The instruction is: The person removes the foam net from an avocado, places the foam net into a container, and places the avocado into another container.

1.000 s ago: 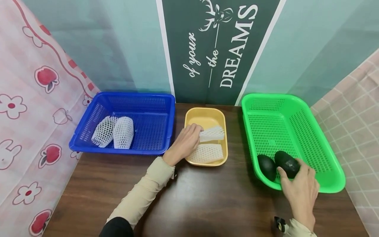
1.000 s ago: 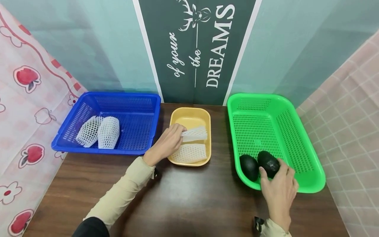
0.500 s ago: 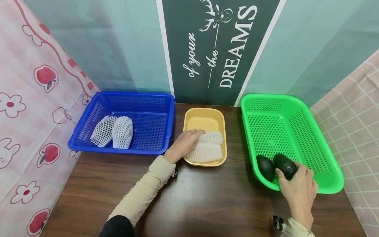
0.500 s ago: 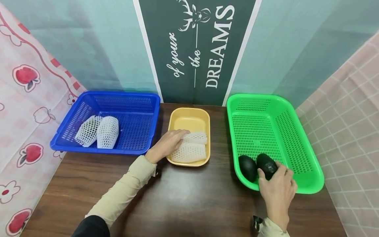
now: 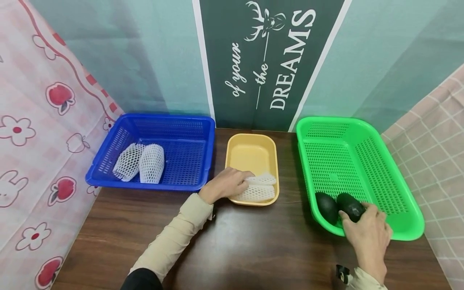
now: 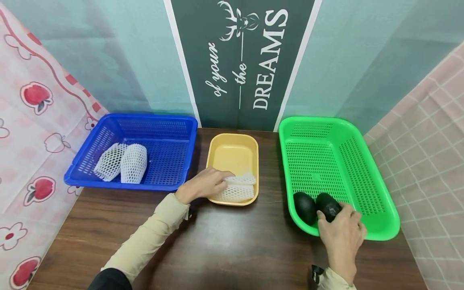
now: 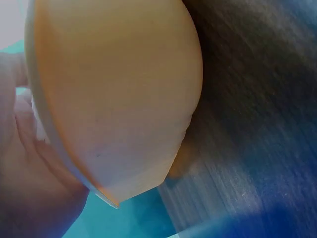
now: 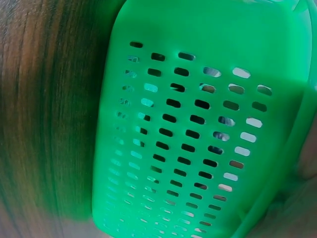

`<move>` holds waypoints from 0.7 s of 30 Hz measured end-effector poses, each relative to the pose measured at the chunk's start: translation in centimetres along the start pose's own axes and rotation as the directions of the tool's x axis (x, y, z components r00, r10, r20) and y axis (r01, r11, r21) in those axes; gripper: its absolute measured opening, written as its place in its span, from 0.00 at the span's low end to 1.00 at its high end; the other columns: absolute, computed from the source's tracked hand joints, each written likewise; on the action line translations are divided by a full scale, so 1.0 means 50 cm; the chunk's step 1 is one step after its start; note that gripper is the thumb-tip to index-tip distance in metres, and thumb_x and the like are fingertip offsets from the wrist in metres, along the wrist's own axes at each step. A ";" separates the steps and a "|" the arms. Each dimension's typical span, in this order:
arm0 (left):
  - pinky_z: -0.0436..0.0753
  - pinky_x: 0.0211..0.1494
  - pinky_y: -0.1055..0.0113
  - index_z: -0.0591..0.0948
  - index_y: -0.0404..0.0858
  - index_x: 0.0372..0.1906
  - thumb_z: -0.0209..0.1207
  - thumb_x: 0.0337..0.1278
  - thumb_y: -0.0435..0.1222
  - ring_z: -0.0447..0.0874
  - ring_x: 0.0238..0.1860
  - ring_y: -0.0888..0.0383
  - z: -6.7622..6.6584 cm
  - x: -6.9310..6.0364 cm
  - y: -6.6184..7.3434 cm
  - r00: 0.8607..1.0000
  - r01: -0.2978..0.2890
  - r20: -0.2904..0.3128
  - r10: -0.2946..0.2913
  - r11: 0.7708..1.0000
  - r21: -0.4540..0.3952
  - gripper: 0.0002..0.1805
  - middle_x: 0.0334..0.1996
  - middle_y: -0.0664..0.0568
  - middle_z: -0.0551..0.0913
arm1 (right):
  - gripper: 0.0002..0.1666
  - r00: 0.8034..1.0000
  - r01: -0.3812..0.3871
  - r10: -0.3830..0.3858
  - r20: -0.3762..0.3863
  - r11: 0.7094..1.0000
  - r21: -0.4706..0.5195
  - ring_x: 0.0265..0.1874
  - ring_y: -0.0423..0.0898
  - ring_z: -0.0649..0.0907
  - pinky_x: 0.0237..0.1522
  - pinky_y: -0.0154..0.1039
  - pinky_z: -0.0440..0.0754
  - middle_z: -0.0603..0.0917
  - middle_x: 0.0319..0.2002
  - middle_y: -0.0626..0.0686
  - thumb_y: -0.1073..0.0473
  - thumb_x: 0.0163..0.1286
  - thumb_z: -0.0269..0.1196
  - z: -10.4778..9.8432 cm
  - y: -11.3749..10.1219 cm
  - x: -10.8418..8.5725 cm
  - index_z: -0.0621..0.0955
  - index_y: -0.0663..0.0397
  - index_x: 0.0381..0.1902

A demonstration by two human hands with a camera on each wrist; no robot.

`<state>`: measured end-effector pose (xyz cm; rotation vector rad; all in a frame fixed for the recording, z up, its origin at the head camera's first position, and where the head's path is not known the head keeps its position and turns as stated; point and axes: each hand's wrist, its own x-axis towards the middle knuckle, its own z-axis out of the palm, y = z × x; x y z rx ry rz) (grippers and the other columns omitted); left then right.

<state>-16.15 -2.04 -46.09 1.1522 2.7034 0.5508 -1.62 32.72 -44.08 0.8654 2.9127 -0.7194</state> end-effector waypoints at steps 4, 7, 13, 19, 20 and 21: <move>0.82 0.45 0.60 0.84 0.49 0.53 0.51 0.59 0.43 0.85 0.38 0.59 0.002 -0.002 0.002 1.000 -0.021 0.018 0.021 1.000 0.011 0.19 0.42 0.57 0.88 | 0.44 1.000 -0.001 0.001 0.007 1.000 -0.010 0.54 0.73 0.65 0.64 0.67 0.54 0.66 0.55 0.79 0.49 0.67 0.63 -0.001 0.000 0.001 0.60 0.74 0.67; 0.81 0.45 0.60 0.84 0.49 0.51 0.53 0.61 0.48 0.86 0.40 0.59 0.007 -0.001 0.002 0.999 -0.036 -0.019 0.036 0.999 0.033 0.18 0.42 0.57 0.88 | 0.45 1.000 -0.006 0.006 0.026 1.000 -0.011 0.54 0.73 0.66 0.63 0.67 0.54 0.66 0.55 0.79 0.49 0.66 0.64 -0.002 0.001 0.002 0.60 0.75 0.67; 0.77 0.58 0.56 0.79 0.47 0.62 0.52 0.67 0.56 0.84 0.53 0.55 0.008 -0.005 0.006 0.996 0.012 -0.088 -0.004 0.996 0.091 0.27 0.54 0.54 0.86 | 0.47 0.998 -0.027 0.028 0.060 1.000 -0.015 0.53 0.74 0.70 0.63 0.66 0.54 0.68 0.57 0.78 0.48 0.65 0.65 -0.003 0.003 0.007 0.60 0.73 0.69; 0.75 0.60 0.55 0.79 0.47 0.63 0.52 0.67 0.55 0.82 0.55 0.53 0.005 -0.004 0.008 0.985 0.043 -0.173 -0.020 0.990 0.132 0.26 0.55 0.54 0.85 | 0.47 0.996 -0.015 0.019 0.091 0.999 -0.051 0.56 0.75 0.68 0.64 0.68 0.52 0.65 0.61 0.79 0.46 0.68 0.62 -0.004 0.002 0.011 0.58 0.65 0.74; 0.75 0.60 0.54 0.78 0.48 0.63 0.52 0.67 0.56 0.82 0.56 0.52 0.004 -0.004 0.008 0.984 0.052 -0.177 -0.028 0.990 0.132 0.26 0.56 0.53 0.85 | 0.45 0.996 -0.007 0.013 0.094 0.998 -0.059 0.56 0.75 0.67 0.64 0.68 0.52 0.65 0.61 0.79 0.46 0.68 0.61 -0.005 0.002 0.011 0.59 0.64 0.74; 0.74 0.61 0.53 0.78 0.48 0.64 0.52 0.67 0.56 0.81 0.57 0.52 0.004 -0.004 0.009 0.983 0.062 -0.179 -0.038 0.990 0.128 0.27 0.56 0.53 0.85 | 0.44 0.995 0.001 0.006 0.096 0.998 -0.067 0.56 0.75 0.67 0.63 0.68 0.52 0.65 0.60 0.79 0.46 0.69 0.60 -0.005 0.002 0.011 0.60 0.64 0.73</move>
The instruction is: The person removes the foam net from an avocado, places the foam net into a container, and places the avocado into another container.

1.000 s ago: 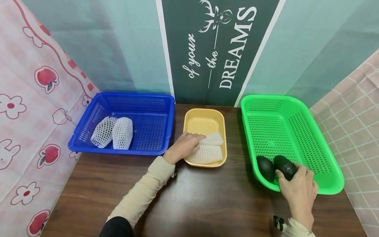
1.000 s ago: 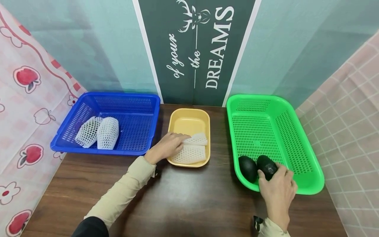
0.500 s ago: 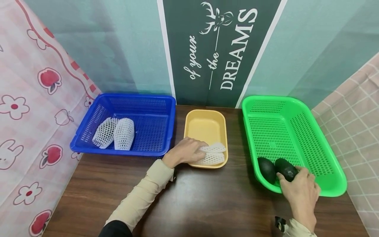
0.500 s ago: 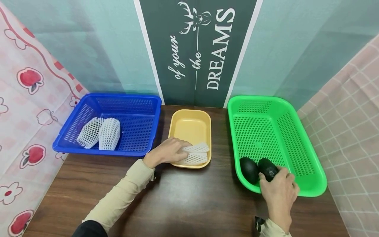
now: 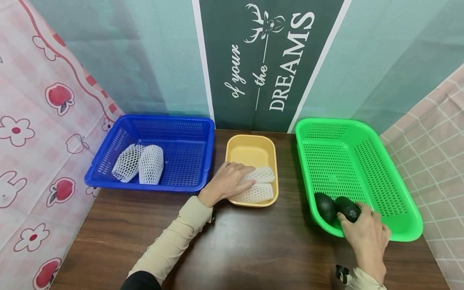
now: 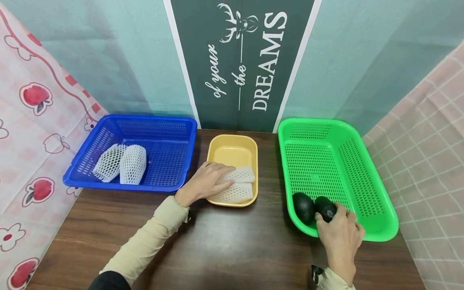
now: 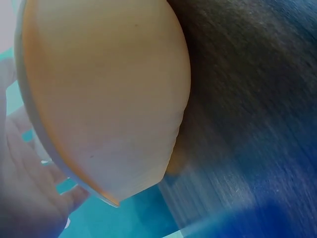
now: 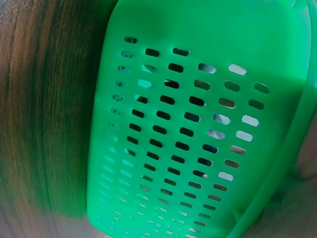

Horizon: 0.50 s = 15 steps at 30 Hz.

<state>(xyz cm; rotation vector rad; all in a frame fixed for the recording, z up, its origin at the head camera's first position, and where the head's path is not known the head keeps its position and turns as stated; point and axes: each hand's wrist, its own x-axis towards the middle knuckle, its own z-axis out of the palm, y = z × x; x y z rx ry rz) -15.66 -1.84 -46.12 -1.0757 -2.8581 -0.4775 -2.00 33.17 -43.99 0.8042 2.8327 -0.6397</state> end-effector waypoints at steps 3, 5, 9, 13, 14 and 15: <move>0.73 0.63 0.52 0.77 0.48 0.65 0.51 0.69 0.56 0.79 0.59 0.51 0.000 0.001 0.002 1.000 0.024 0.003 -0.024 1.000 0.003 0.27 0.57 0.52 0.83 | 0.40 1.000 0.017 -0.017 0.001 1.000 -0.019 0.57 0.74 0.67 0.62 0.68 0.53 0.66 0.60 0.79 0.49 0.69 0.59 -0.001 0.001 -0.001 0.64 0.65 0.71; 0.73 0.63 0.52 0.77 0.48 0.65 0.50 0.69 0.55 0.79 0.60 0.50 0.000 0.001 0.003 0.999 0.037 0.005 -0.037 0.999 0.003 0.26 0.57 0.51 0.83 | 0.38 1.000 0.021 -0.021 0.005 0.999 -0.025 0.58 0.74 0.67 0.62 0.68 0.54 0.65 0.60 0.79 0.50 0.69 0.59 -0.001 0.001 -0.001 0.65 0.65 0.70; 0.74 0.62 0.51 0.75 0.47 0.66 0.49 0.71 0.55 0.78 0.60 0.50 0.002 0.002 0.004 0.999 0.049 0.002 -0.049 0.999 0.004 0.27 0.57 0.50 0.82 | 0.40 1.000 0.017 -0.017 0.001 1.000 -0.018 0.59 0.75 0.66 0.63 0.68 0.53 0.65 0.62 0.79 0.48 0.69 0.60 0.000 0.001 -0.002 0.65 0.65 0.71; 0.74 0.63 0.51 0.74 0.46 0.67 0.49 0.71 0.54 0.78 0.60 0.49 0.003 0.001 0.004 0.999 0.048 -0.004 -0.047 0.999 0.007 0.27 0.58 0.49 0.81 | 0.41 1.000 0.013 -0.012 -0.021 1.000 0.004 0.59 0.75 0.67 0.65 0.68 0.51 0.64 0.64 0.79 0.46 0.70 0.60 0.003 0.001 -0.006 0.64 0.64 0.71; 0.74 0.63 0.50 0.74 0.46 0.67 0.48 0.71 0.54 0.77 0.60 0.49 0.003 0.001 0.004 0.999 0.047 -0.004 -0.047 0.999 0.009 0.27 0.59 0.49 0.81 | 0.41 1.000 0.013 -0.012 -0.028 1.000 0.010 0.58 0.75 0.67 0.65 0.68 0.51 0.64 0.64 0.78 0.46 0.70 0.59 0.003 0.001 -0.006 0.63 0.64 0.71; 0.73 0.63 0.50 0.74 0.46 0.67 0.48 0.72 0.54 0.77 0.61 0.49 0.003 0.001 0.004 0.999 0.046 -0.005 -0.046 0.999 0.010 0.27 0.59 0.49 0.80 | 0.41 0.999 0.013 -0.012 -0.033 1.000 0.014 0.58 0.75 0.67 0.66 0.68 0.50 0.63 0.65 0.78 0.46 0.70 0.59 0.004 0.001 -0.007 0.63 0.64 0.72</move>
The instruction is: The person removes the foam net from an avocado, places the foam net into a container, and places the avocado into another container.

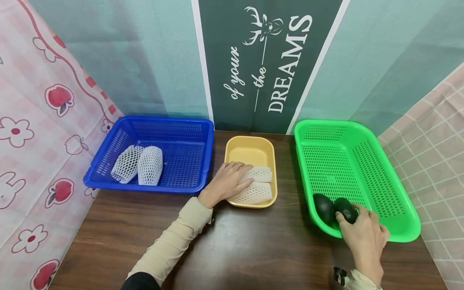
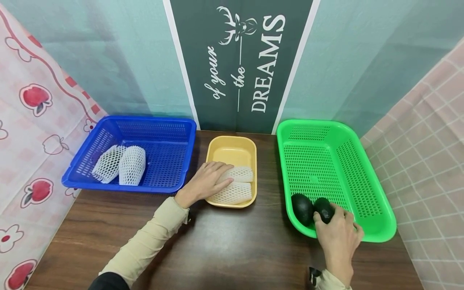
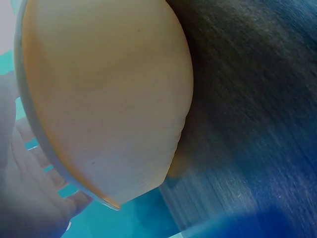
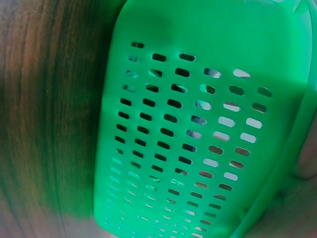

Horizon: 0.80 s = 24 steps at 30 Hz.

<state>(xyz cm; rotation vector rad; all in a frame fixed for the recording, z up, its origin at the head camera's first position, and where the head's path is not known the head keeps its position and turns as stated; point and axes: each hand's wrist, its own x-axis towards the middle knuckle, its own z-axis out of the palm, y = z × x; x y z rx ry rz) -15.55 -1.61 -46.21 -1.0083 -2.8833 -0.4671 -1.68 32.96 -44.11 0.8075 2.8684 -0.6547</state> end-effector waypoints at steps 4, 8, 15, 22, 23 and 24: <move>0.73 0.64 0.49 0.73 0.45 0.68 0.48 0.72 0.54 0.75 0.63 0.48 0.001 -0.001 0.000 1.000 0.000 -0.004 0.000 1.000 -0.006 0.27 0.61 0.47 0.78 | 0.41 1.000 0.003 -0.002 -0.023 1.000 0.014 0.60 0.75 0.67 0.67 0.67 0.49 0.63 0.66 0.78 0.45 0.71 0.58 0.002 0.000 -0.002 0.62 0.62 0.73; 0.73 0.64 0.49 0.73 0.44 0.68 0.49 0.72 0.53 0.75 0.63 0.48 0.001 -0.001 0.001 1.000 -0.011 -0.020 0.011 1.000 -0.005 0.27 0.61 0.47 0.78 | 0.41 0.999 0.004 -0.003 -0.033 1.000 0.018 0.61 0.75 0.67 0.68 0.67 0.49 0.62 0.67 0.76 0.43 0.72 0.57 0.004 0.001 -0.002 0.61 0.60 0.74; 0.73 0.64 0.50 0.74 0.44 0.67 0.50 0.72 0.51 0.75 0.62 0.47 0.001 -0.001 0.000 0.999 -0.027 -0.038 0.027 1.000 0.015 0.26 0.60 0.45 0.77 | 0.41 0.999 0.008 -0.007 -0.046 1.000 0.025 0.61 0.74 0.68 0.68 0.66 0.48 0.63 0.67 0.75 0.42 0.72 0.56 0.007 0.002 -0.002 0.62 0.58 0.74; 0.72 0.66 0.49 0.74 0.43 0.67 0.50 0.72 0.51 0.74 0.63 0.47 -0.004 -0.001 0.002 0.999 -0.034 -0.042 0.035 0.999 0.017 0.26 0.61 0.45 0.77 | 0.40 0.998 0.013 -0.011 -0.061 1.000 0.026 0.62 0.73 0.68 0.69 0.65 0.49 0.64 0.69 0.73 0.42 0.73 0.55 0.009 0.002 -0.004 0.62 0.57 0.74; 0.72 0.66 0.50 0.74 0.43 0.67 0.50 0.72 0.51 0.74 0.63 0.47 -0.006 -0.002 0.003 0.998 -0.038 -0.044 0.039 0.999 0.022 0.26 0.60 0.45 0.77 | 0.39 0.998 0.014 -0.013 -0.063 1.000 0.026 0.62 0.73 0.68 0.69 0.65 0.49 0.64 0.69 0.73 0.42 0.73 0.55 0.009 0.003 -0.005 0.63 0.56 0.74; 0.72 0.66 0.50 0.74 0.43 0.67 0.50 0.72 0.51 0.74 0.63 0.47 -0.008 -0.002 0.004 0.998 -0.040 -0.045 0.041 0.999 0.025 0.26 0.60 0.45 0.78 | 0.39 0.998 0.016 -0.014 -0.064 1.000 0.026 0.63 0.73 0.68 0.69 0.65 0.49 0.64 0.69 0.72 0.42 0.73 0.55 0.008 0.003 -0.005 0.63 0.56 0.74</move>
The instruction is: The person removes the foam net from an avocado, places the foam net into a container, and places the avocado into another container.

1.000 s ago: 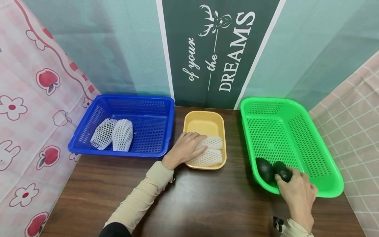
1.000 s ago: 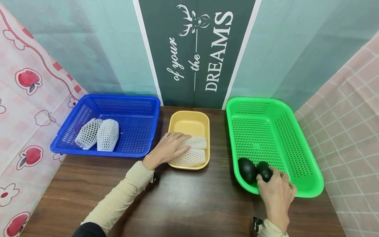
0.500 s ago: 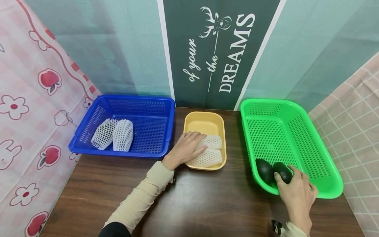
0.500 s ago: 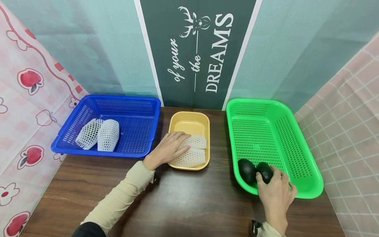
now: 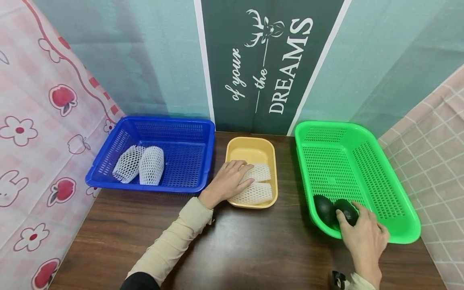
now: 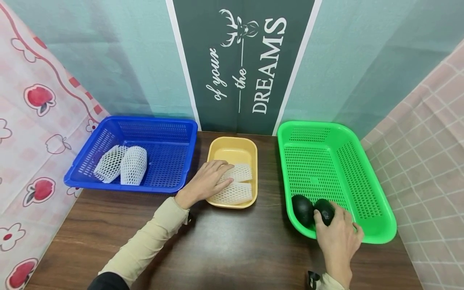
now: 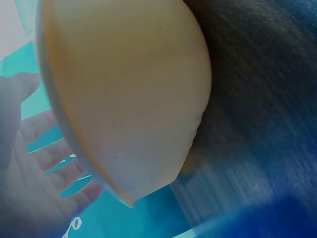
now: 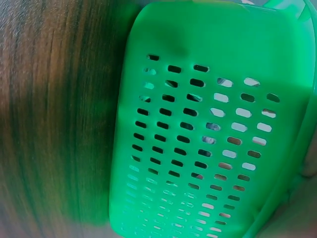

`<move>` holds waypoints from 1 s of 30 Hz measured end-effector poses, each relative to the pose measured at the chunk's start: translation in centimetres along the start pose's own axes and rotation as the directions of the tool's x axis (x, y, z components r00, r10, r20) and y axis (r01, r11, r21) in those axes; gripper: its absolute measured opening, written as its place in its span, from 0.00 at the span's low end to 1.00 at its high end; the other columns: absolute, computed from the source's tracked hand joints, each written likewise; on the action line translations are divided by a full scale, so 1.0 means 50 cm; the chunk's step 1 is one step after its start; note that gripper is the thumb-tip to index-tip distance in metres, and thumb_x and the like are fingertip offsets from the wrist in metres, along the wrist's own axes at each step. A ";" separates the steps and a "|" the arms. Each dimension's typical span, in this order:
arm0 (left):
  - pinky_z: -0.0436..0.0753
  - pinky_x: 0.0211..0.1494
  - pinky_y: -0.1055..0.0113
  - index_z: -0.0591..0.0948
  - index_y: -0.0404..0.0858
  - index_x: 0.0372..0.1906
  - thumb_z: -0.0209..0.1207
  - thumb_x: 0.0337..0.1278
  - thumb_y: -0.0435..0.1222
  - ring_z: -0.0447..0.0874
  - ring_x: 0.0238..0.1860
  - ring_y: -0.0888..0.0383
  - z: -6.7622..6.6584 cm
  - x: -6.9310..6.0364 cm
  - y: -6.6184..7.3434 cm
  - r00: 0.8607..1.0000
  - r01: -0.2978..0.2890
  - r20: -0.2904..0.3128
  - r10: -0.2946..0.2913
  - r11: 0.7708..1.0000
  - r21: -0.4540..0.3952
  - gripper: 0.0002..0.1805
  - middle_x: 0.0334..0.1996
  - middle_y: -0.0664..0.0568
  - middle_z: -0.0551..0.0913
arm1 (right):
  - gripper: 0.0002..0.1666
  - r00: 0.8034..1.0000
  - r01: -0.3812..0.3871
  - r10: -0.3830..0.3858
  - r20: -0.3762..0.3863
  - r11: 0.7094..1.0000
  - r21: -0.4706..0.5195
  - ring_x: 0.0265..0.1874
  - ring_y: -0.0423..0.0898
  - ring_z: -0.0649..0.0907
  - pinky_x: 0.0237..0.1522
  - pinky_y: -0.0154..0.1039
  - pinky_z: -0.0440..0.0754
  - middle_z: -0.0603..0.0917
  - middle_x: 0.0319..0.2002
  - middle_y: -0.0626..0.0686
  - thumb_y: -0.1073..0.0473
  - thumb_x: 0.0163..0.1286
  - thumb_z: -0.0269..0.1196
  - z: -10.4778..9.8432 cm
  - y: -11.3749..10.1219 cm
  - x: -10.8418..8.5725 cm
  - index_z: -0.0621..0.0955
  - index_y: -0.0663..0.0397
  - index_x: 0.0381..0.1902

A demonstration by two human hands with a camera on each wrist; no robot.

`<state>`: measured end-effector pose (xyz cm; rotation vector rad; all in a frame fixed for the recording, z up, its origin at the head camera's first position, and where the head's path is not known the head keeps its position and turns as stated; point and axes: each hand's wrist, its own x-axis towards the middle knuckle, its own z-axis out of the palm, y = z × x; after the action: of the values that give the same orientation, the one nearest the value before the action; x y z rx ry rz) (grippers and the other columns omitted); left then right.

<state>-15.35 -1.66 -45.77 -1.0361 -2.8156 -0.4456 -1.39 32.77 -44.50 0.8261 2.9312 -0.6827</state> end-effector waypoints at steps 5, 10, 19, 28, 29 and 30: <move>0.72 0.65 0.51 0.74 0.44 0.66 0.49 0.73 0.52 0.75 0.62 0.48 -0.018 -0.006 0.002 1.000 0.001 -0.002 -0.001 1.000 0.015 0.25 0.59 0.47 0.78 | 0.39 1.000 0.015 -0.015 -0.012 1.000 0.008 0.65 0.72 0.66 0.69 0.65 0.49 0.64 0.70 0.71 0.41 0.72 0.55 -0.001 0.000 -0.001 0.64 0.55 0.74; 0.72 0.65 0.52 0.74 0.44 0.67 0.49 0.73 0.52 0.75 0.62 0.48 -0.038 -0.013 0.003 1.000 0.012 -0.007 -0.012 1.000 0.016 0.26 0.60 0.47 0.78 | 0.40 0.999 0.038 -0.037 -0.026 0.999 0.018 0.65 0.73 0.66 0.69 0.67 0.49 0.64 0.70 0.73 0.40 0.72 0.56 -0.005 -0.002 -0.004 0.64 0.56 0.74; 0.73 0.63 0.51 0.75 0.43 0.66 0.51 0.72 0.52 0.75 0.62 0.48 -0.068 -0.021 -0.001 0.998 0.021 -0.052 -0.020 1.000 0.020 0.26 0.59 0.47 0.79 | 0.37 0.980 0.126 -0.108 -0.170 0.987 0.099 0.66 0.69 0.68 0.71 0.67 0.44 0.70 0.67 0.71 0.42 0.70 0.61 0.002 -0.030 -0.007 0.71 0.57 0.69; 0.72 0.66 0.49 0.74 0.42 0.67 0.53 0.71 0.50 0.73 0.64 0.47 -0.096 -0.030 -0.013 0.995 0.067 -0.068 -0.071 0.997 -0.046 0.26 0.61 0.46 0.78 | 0.31 0.847 0.482 -0.372 -0.379 0.838 0.256 0.64 0.69 0.71 0.65 0.67 0.60 0.74 0.64 0.66 0.58 0.60 0.72 0.032 -0.055 -0.001 0.79 0.60 0.61; 0.72 0.65 0.49 0.74 0.42 0.67 0.53 0.71 0.50 0.73 0.64 0.47 -0.100 -0.031 -0.015 0.995 0.072 -0.072 -0.076 0.996 -0.053 0.26 0.61 0.46 0.78 | 0.32 0.835 0.505 -0.392 -0.387 0.823 0.258 0.63 0.69 0.71 0.64 0.67 0.62 0.75 0.63 0.66 0.60 0.58 0.73 0.035 -0.055 0.000 0.79 0.60 0.60; 0.72 0.65 0.49 0.74 0.42 0.67 0.53 0.71 0.50 0.73 0.64 0.47 -0.104 -0.032 -0.017 0.994 0.076 -0.077 -0.081 0.995 -0.059 0.26 0.60 0.46 0.78 | 0.32 0.826 0.522 -0.407 -0.389 0.813 0.258 0.63 0.69 0.72 0.63 0.67 0.63 0.75 0.63 0.67 0.61 0.57 0.73 0.036 -0.056 0.001 0.79 0.61 0.60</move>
<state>-14.71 -4.87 -41.33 -0.8982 -2.7955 -0.5637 -3.00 29.90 -45.01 0.1970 3.4027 -1.2509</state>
